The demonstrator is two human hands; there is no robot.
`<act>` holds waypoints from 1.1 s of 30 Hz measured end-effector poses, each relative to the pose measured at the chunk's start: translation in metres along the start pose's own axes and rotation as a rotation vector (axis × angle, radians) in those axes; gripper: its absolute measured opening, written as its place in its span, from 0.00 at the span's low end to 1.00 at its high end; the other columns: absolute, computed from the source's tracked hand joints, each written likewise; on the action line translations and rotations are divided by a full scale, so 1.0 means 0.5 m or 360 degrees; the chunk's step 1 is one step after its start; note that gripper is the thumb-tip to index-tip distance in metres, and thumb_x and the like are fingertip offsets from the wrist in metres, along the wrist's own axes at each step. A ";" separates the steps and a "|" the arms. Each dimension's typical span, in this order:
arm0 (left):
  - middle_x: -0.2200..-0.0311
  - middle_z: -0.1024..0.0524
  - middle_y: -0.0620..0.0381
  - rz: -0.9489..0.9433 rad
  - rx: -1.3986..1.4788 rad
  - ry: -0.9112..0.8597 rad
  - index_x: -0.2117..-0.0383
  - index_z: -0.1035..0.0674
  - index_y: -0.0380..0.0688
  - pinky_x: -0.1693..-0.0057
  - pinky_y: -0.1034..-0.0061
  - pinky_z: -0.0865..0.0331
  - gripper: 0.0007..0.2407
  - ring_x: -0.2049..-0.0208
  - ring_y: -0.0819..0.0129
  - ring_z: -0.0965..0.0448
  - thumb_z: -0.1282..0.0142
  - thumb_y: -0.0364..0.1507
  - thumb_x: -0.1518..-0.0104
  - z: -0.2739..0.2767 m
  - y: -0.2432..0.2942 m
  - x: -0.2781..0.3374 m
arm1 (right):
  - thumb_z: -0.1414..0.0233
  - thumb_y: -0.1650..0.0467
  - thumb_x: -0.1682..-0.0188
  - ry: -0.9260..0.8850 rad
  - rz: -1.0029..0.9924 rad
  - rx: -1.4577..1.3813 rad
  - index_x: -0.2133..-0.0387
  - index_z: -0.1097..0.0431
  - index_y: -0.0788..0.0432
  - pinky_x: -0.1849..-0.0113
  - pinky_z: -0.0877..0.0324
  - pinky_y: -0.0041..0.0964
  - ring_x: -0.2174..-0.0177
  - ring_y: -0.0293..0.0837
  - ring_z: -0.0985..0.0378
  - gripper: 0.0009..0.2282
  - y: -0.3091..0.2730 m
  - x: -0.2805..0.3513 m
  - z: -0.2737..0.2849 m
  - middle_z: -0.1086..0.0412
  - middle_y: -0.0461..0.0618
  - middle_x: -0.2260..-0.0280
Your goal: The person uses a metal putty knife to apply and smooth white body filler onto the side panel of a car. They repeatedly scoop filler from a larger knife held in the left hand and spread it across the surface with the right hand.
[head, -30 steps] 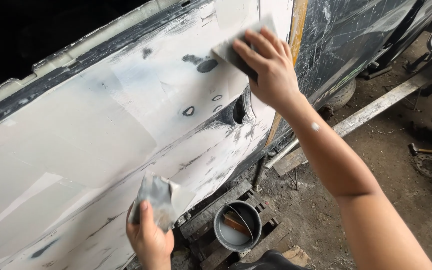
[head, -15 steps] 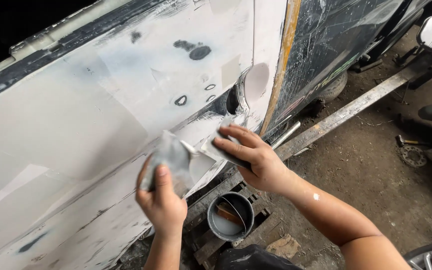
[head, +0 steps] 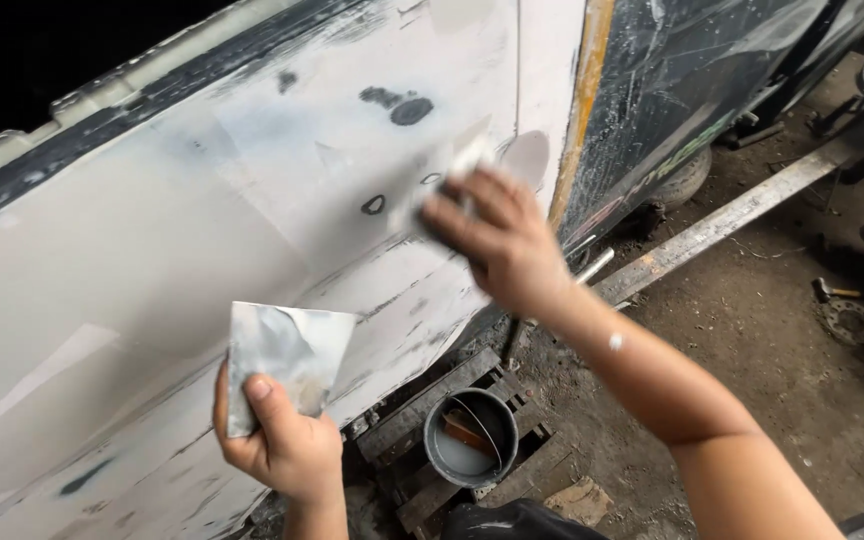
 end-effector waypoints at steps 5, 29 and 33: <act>0.61 0.20 0.53 0.0161 -0.0192 0.0022 0.47 0.23 0.29 0.55 0.75 0.22 0.14 0.62 0.70 0.19 0.49 0.30 0.29 -0.005 0.013 0.015 | 0.41 0.77 0.50 0.0239 -0.0196 0.0152 0.33 0.37 0.45 0.36 0.44 0.59 0.34 0.61 0.44 0.30 0.111 -0.164 0.022 0.40 0.55 0.34; 0.58 0.20 0.51 0.0367 -0.0086 0.0072 0.46 0.24 0.28 0.52 0.73 0.22 0.14 0.58 0.68 0.19 0.50 0.29 0.30 0.053 -0.006 0.025 | 0.38 0.78 0.53 0.0271 -0.0172 0.0388 0.30 0.41 0.42 0.35 0.45 0.63 0.31 0.62 0.51 0.36 0.092 -0.210 -0.058 0.48 0.54 0.31; 0.59 0.20 0.51 0.0370 -0.0106 0.0115 0.48 0.24 0.28 0.53 0.73 0.21 0.13 0.59 0.68 0.18 0.50 0.29 0.31 0.063 0.007 0.020 | 0.37 0.77 0.53 0.0168 -0.0245 0.0393 0.29 0.40 0.41 0.37 0.44 0.63 0.32 0.61 0.50 0.37 0.075 -0.182 -0.046 0.47 0.54 0.31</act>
Point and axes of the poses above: each hand's wrist, its own x-axis away from the middle knuckle, its own z-axis out of the back of the hand, y = z × x, the point moved 3 cm from there along -x, towards the middle knuckle
